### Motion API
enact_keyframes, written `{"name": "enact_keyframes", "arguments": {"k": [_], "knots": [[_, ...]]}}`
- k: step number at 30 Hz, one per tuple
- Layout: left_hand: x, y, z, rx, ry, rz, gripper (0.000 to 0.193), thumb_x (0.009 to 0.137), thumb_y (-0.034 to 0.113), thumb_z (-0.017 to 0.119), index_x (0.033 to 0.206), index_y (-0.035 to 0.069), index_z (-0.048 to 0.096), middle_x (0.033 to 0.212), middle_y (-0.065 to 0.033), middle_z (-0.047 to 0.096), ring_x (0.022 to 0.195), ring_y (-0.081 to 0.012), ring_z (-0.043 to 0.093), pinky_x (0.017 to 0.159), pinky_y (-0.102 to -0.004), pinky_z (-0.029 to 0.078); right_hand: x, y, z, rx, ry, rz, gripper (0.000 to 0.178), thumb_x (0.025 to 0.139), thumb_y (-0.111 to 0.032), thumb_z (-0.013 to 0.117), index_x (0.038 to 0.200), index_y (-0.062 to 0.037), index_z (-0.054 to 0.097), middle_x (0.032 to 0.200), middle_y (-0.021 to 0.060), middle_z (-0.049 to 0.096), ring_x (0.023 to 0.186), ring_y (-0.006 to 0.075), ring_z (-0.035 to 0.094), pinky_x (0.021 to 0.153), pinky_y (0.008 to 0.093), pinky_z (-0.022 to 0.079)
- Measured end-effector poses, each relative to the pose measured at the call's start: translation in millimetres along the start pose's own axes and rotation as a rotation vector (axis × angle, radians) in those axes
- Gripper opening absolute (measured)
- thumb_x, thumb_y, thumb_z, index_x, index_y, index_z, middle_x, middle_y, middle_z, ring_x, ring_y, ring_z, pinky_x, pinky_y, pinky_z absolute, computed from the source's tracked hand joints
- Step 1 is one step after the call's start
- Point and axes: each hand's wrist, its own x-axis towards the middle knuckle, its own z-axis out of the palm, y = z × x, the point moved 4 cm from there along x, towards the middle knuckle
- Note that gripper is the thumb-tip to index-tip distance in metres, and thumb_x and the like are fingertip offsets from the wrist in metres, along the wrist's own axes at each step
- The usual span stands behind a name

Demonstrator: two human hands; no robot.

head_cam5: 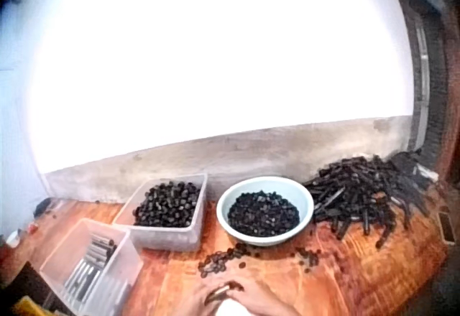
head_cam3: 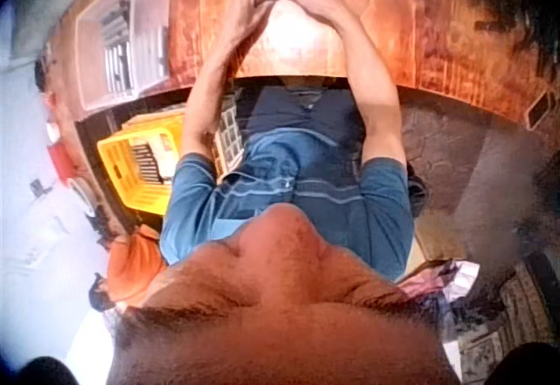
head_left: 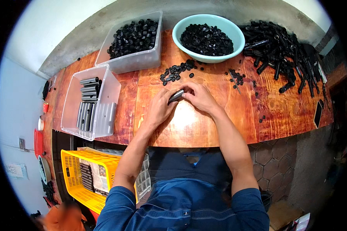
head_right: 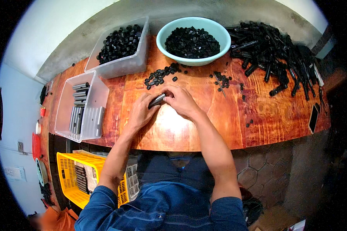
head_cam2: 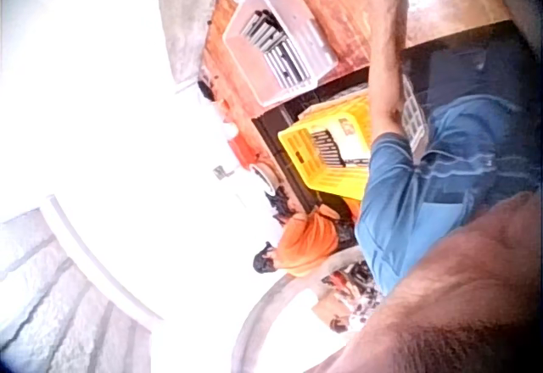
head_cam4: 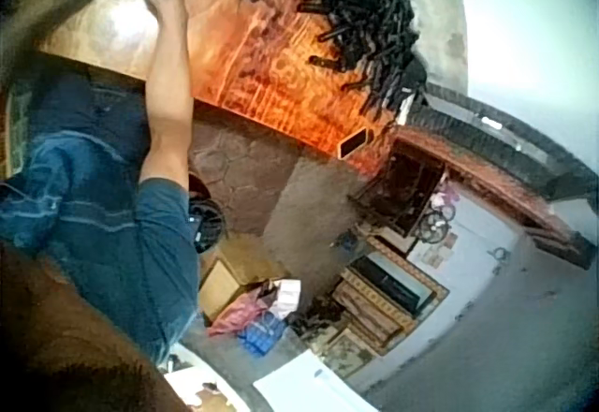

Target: The person assembles small black plastic components onto cylindrical metal rods. They pick up a rod, insert a plastic piece, and place the finished unit into a yellow basket. The process is repeated continuously at a workbench with organized bins of parts.

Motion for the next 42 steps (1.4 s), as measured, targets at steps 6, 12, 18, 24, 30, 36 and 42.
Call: {"name": "enact_keyframes", "arguments": {"k": [6,12,18,24,30,36,42], "knots": [[1,4,3,0.015,-0.041,0.024,0.041,0.084,0.008,0.076,0.124,0.004,0.066,0.112,-0.0173,0.065,0.102,-0.0378,0.064,0.087,-0.0432,0.053,1,14,-3,0.105,-0.011,-0.017,0.021,0.086,0.0,0.067,0.107,0.0009,0.067,0.088,0.0089,0.066,0.08,0.0183,0.063,0.075,0.034,0.053],[-3,6,5,0.018,-0.048,0.041,0.043,0.085,0.005,0.073,0.126,0.001,0.063,0.109,-0.0212,0.062,0.1,-0.0392,0.063,0.087,-0.0456,0.052,2,14,-4,0.143,-0.055,0.044,0.021,0.084,0.005,0.068,0.105,0.001,0.069,0.087,0.0074,0.067,0.08,0.0156,0.062,0.073,0.0318,0.053],[-1,-2,0,0.012,-0.145,0.045,0.037,0.093,0.015,0.069,0.128,0.004,0.064,0.112,-0.0195,0.063,0.102,-0.0386,0.063,0.087,-0.0438,0.052,1,13,-6,0.181,-0.107,0.062,0.023,0.085,0.006,0.067,0.108,0.0023,0.068,0.089,0.0045,0.067,0.083,0.0124,0.063,0.075,0.0279,0.053],[-5,-1,-5,0.118,-0.141,0.029,0.04,0.09,0.019,0.073,0.127,0.007,0.064,0.1,-0.0174,0.062,0.09,-0.038,0.064,0.078,-0.0457,0.052,2,12,-6,0.132,-0.093,0.059,0.022,0.084,0.007,0.067,0.105,0.0021,0.068,0.087,0.008,0.068,0.079,0.0157,0.064,0.072,0.0322,0.054],[-7,1,-8,0.081,-0.181,-0.077,0.039,0.089,0.026,0.075,0.121,0.004,0.068,0.098,-0.0182,0.061,0.091,-0.0376,0.064,0.078,-0.0443,0.052,0,8,-6,0.163,-0.119,0.074,0.023,0.083,0.008,0.066,0.105,0.0017,0.068,0.091,0.0088,0.069,0.084,0.0163,0.066,0.075,0.0316,0.055],[-13,0,-6,0.074,-0.067,0.011,0.036,0.089,0.028,0.074,0.119,0.008,0.07,0.094,-0.0159,0.062,0.083,-0.0367,0.066,0.07,-0.0452,0.053,0,8,-5,0.206,-0.136,0.097,0.024,0.081,0.009,0.066,0.104,0.0022,0.068,0.092,0.0088,0.07,0.085,0.0159,0.066,0.077,0.031,0.055],[-14,-2,-4,0.095,-0.08,0.0,0.035,0.09,0.03,0.074,0.119,0.011,0.07,0.093,-0.0141,0.062,0.081,-0.0353,0.066,0.068,-0.0453,0.053,2,10,-5,0.16,-0.165,0.096,0.022,0.084,0.007,0.068,0.105,0.0011,0.067,0.094,0.0056,0.07,0.087,0.0132,0.066,0.077,0.0284,0.055]]}}
